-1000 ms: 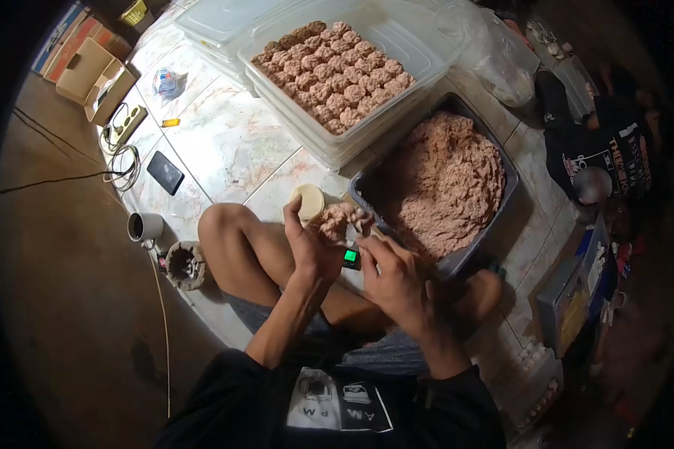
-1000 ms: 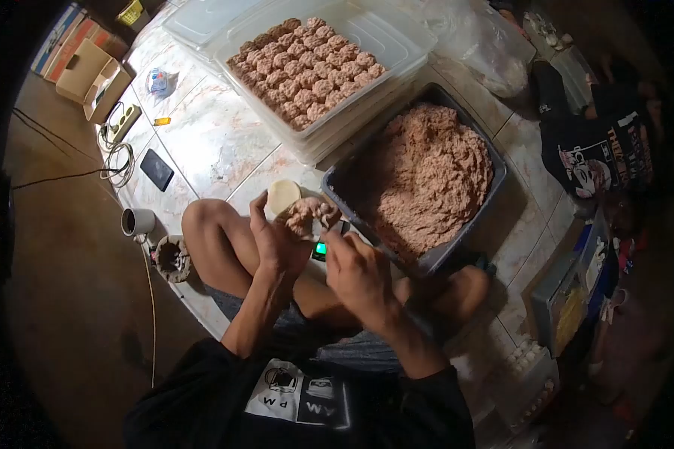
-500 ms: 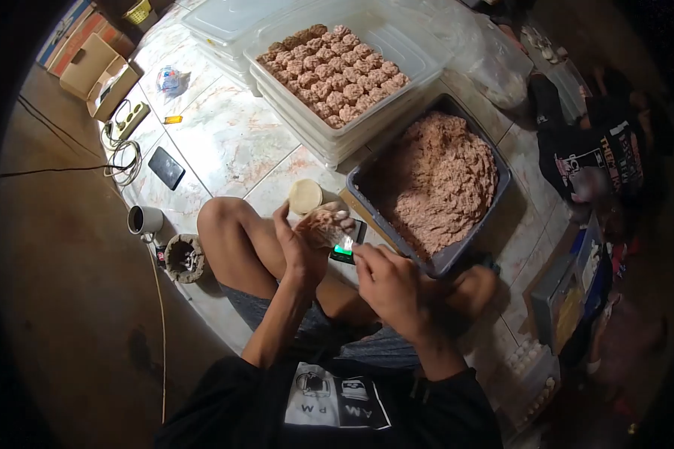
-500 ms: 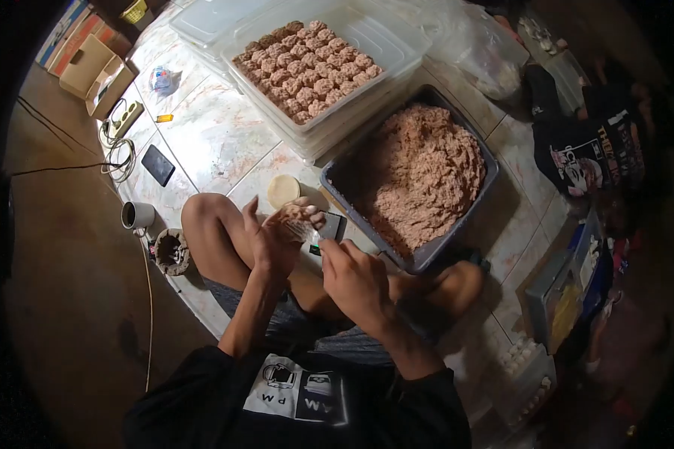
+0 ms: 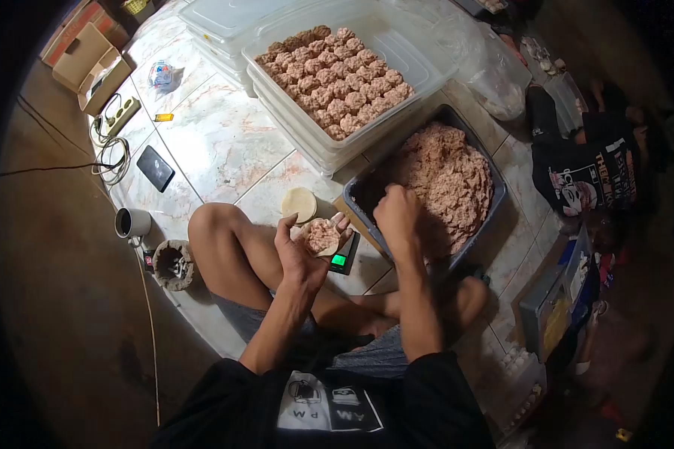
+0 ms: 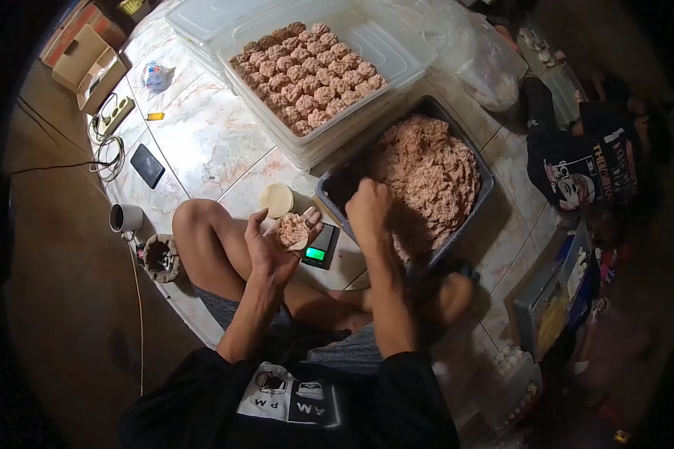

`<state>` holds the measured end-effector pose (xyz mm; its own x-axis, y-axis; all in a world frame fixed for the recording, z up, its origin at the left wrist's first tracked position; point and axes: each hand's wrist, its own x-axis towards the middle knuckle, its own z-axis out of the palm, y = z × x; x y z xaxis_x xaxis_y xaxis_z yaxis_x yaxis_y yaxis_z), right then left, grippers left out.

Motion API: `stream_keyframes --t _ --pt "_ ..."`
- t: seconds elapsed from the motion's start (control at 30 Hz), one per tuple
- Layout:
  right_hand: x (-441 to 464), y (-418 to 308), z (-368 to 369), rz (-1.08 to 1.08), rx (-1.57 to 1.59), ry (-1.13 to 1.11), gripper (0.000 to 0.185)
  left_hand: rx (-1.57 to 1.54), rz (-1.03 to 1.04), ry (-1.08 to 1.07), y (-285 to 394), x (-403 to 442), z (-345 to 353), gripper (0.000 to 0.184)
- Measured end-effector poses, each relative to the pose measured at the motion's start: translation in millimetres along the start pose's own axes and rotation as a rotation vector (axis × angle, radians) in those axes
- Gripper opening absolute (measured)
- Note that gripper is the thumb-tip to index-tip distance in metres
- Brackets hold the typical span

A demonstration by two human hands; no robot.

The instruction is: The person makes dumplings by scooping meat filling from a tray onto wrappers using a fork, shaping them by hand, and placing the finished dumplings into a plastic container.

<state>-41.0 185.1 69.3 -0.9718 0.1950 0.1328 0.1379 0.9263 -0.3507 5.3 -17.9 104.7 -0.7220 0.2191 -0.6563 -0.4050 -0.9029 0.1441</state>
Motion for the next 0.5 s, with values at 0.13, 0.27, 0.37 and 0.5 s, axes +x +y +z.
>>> stream_keyframes --t 0.13,0.27,0.37,0.5 --pt "-16.7 20.1 -2.7 -0.064 -0.052 0.108 0.011 0.071 0.057 -0.026 1.3 4.8 -3.2 0.061" --pt "-2.2 -4.5 0.8 0.076 -0.042 -0.130 0.013 -0.016 -0.142 -0.129 -7.7 18.5 -10.6 0.070" --pt "-22.3 13.6 10.3 -0.020 -0.016 0.258 0.010 0.072 0.032 -0.071 5.2 9.7 -0.3 0.070" --pt "-1.2 1.9 4.1 0.145 -0.073 -0.122 0.016 0.022 -0.044 -0.109 1.3 15.9 -5.2 0.072"
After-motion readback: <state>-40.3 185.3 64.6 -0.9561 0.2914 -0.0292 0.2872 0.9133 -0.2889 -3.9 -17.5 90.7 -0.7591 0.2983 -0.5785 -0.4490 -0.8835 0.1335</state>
